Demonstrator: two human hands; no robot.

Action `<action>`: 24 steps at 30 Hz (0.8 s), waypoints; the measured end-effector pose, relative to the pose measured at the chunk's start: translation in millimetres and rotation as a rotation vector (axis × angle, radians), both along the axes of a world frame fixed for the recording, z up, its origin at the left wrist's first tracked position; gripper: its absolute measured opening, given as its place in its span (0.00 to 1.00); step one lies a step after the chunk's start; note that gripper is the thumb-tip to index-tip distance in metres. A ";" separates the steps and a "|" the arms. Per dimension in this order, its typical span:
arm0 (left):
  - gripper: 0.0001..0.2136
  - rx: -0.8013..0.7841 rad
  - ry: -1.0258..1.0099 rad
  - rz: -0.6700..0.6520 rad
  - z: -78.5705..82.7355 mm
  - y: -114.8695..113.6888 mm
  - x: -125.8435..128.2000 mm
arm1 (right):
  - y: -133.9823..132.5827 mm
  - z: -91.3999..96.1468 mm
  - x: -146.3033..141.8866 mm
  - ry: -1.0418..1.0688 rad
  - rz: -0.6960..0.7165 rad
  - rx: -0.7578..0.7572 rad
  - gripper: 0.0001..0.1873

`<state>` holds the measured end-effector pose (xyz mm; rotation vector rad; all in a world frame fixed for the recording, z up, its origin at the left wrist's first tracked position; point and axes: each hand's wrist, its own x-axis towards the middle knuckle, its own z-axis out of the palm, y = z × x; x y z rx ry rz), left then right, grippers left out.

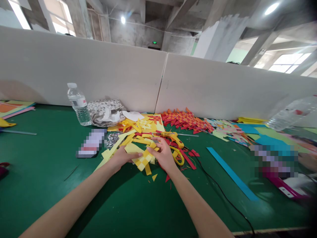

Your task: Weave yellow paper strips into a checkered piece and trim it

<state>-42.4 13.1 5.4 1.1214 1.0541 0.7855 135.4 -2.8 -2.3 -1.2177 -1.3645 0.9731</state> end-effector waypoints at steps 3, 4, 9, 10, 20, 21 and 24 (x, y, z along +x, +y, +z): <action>0.25 0.003 -0.008 0.014 3.4 -3.2 2.3 | 2.5 0.2 -0.6 0.057 -0.075 0.026 0.27; 0.25 -0.001 -0.026 0.028 3.8 -3.3 2.7 | 3.5 0.0 -0.8 0.078 -0.108 0.035 0.30; 0.27 0.004 -0.100 0.143 4.7 -0.8 3.4 | 6.1 -1.5 -2.4 0.226 -0.144 -0.021 0.37; 0.28 0.002 -0.110 0.154 4.5 -0.4 3.8 | 5.9 -1.6 -2.9 0.251 -0.130 -0.038 0.37; 0.22 0.012 -0.060 0.092 -6.6 3.0 3.2 | 2.7 2.3 -3.7 0.263 -0.178 0.016 0.28; 0.22 0.018 -0.055 0.091 -8.3 3.8 2.6 | 2.8 2.6 -3.6 0.258 -0.183 0.031 0.27; 0.21 0.034 -0.056 0.105 -12.3 5.3 2.1 | 3.4 2.5 -3.9 0.267 -0.169 0.026 0.28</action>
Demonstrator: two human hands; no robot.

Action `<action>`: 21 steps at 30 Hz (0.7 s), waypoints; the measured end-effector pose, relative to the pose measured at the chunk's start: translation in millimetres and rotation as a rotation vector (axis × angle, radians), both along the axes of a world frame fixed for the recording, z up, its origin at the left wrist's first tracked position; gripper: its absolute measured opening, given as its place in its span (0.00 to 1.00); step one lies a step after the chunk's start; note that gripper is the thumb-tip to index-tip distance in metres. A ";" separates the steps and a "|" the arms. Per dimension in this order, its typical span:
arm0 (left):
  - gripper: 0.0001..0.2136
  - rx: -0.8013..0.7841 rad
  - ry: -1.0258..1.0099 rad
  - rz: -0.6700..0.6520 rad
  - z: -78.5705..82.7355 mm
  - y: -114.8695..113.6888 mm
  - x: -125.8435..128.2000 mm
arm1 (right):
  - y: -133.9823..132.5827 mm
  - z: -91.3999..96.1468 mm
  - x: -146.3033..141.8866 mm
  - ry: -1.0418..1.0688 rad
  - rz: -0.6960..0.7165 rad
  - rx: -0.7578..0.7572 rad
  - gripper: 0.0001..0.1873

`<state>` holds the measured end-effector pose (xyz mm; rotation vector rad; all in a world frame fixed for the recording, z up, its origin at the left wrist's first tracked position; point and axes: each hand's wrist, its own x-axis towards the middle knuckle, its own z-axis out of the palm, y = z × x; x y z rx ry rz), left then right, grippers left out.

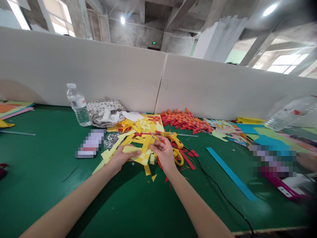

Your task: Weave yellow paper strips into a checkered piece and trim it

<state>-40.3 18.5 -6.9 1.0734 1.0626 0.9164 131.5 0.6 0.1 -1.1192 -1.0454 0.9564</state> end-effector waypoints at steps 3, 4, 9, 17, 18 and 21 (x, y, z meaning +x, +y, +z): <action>0.22 -0.003 0.010 0.051 -1.2 -0.1 0.9 | 0.3 -0.9 -0.1 0.018 0.065 -0.047 0.31; 0.22 -0.010 -0.002 0.054 -0.9 -0.4 1.3 | 0.4 -1.1 0.2 0.016 0.084 -0.058 0.32; 0.26 -0.086 -0.087 0.018 1.5 -0.8 0.3 | 1.1 -0.1 4.5 -0.014 0.096 -0.048 0.31; 0.17 -0.331 -0.256 -0.116 12.6 1.7 -10.5 | 1.2 2.1 5.8 -0.016 0.171 -0.101 0.31; 0.18 -0.343 -0.285 -0.137 15.0 1.7 -10.8 | 1.1 1.8 5.7 -0.011 0.177 -0.099 0.31; 0.24 -0.368 -0.252 -0.166 18.9 1.7 -10.6 | 0.5 0.8 5.7 -0.021 0.213 -0.110 0.32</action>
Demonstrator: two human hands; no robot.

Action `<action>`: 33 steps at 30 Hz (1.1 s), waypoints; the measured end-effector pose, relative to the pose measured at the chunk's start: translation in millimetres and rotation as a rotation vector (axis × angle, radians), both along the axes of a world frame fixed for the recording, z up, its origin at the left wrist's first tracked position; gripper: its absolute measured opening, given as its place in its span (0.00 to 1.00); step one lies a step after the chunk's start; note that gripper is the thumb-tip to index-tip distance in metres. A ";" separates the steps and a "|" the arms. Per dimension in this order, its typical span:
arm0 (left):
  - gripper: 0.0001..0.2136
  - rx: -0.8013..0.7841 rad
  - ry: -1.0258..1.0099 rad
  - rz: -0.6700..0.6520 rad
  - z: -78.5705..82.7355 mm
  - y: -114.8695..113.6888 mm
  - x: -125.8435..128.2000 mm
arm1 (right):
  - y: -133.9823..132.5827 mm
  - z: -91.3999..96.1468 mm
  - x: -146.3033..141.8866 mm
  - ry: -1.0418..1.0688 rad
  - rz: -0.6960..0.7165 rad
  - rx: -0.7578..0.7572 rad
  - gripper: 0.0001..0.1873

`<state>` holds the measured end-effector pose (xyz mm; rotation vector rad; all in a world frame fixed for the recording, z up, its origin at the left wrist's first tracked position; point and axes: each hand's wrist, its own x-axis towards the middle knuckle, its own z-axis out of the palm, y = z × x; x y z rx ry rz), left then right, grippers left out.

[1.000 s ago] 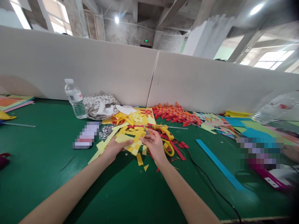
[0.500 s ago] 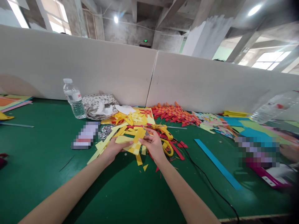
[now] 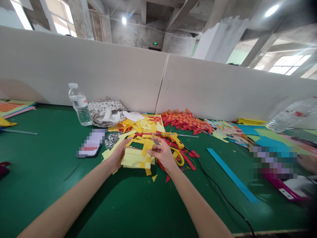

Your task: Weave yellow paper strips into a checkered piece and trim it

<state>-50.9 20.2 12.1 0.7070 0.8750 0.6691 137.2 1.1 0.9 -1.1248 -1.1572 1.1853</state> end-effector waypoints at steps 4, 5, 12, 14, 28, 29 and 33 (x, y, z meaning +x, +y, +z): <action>0.19 0.186 0.263 -0.012 -7.8 1.8 1.4 | -1.7 -2.5 -1.8 -0.062 0.095 -0.016 0.32; 0.16 0.275 0.337 -0.008 -11.2 2.5 1.9 | -2.0 -3.5 -2.7 -0.079 0.108 -0.015 0.33; 0.13 0.465 0.377 -0.086 -17.5 1.1 4.7 | -1.3 -8.6 -6.9 -0.078 0.033 0.051 0.32; 0.13 0.431 0.355 -0.106 -15.5 -0.6 5.3 | -2.1 -8.0 -7.5 -0.096 0.055 0.068 0.32; 0.18 0.407 0.309 0.042 -18.3 1.6 9.5 | -7.8 -2.9 -10.2 -0.151 0.095 0.217 0.23; 0.19 0.416 0.305 0.051 -18.6 1.5 9.5 | -9.0 -1.7 -10.4 -0.179 0.104 0.225 0.23; 0.20 0.447 0.288 0.073 -22.2 1.1 9.2 | -11.7 1.0 -11.4 -0.248 0.130 0.237 0.22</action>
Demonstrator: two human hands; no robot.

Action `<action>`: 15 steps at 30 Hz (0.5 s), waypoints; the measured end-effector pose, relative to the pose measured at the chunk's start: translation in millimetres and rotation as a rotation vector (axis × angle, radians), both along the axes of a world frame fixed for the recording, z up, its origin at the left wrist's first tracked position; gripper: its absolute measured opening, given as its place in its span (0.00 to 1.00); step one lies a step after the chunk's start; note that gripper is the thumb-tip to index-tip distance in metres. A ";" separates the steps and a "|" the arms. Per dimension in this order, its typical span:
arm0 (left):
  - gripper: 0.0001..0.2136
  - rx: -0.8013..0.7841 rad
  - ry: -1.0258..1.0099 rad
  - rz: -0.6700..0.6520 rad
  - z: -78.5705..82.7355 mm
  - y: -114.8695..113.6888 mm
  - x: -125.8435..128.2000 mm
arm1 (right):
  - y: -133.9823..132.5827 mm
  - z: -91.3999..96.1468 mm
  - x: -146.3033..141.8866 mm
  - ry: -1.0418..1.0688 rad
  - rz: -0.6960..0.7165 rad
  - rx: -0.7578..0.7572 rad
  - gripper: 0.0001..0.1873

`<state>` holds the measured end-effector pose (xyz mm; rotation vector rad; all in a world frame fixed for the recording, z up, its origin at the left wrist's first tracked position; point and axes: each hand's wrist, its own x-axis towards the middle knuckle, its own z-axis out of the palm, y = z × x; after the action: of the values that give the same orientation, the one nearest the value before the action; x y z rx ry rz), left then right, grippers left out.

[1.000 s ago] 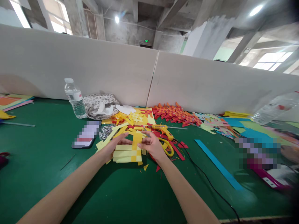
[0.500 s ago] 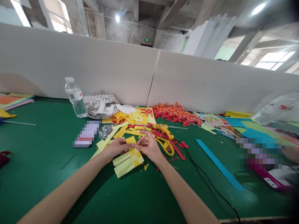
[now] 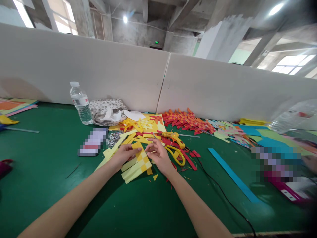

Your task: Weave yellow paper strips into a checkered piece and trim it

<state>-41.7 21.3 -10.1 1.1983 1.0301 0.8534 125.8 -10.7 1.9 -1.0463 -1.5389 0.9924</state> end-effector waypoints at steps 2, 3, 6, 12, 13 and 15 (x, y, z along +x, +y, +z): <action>0.20 -0.001 0.001 0.005 -1.7 -0.3 -0.2 | 0.3 -0.5 0.2 -0.007 0.004 0.009 0.22; 0.19 -0.006 0.006 0.009 -2.3 -0.4 -0.2 | 0.8 -0.9 0.6 -0.004 0.004 0.010 0.21; 0.19 -0.025 0.026 0.023 -3.5 -0.5 -0.1 | 2.0 -2.3 2.0 0.017 0.008 0.000 0.21; 0.20 -0.042 0.035 0.031 -5.8 0.4 -0.3 | 2.8 -3.8 3.4 0.020 0.008 -0.004 0.21; 0.20 -0.046 0.034 0.033 -5.8 0.3 -0.3 | 2.9 -4.0 3.3 0.018 0.006 -0.008 0.21; 0.20 -0.054 0.034 0.036 -5.1 -0.1 -0.2 | 3.1 -4.2 2.9 0.018 0.005 -0.015 0.21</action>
<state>-41.9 21.2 -15.3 1.1550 1.0985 0.8314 128.7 -7.6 -2.3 -1.0419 -1.5221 1.0158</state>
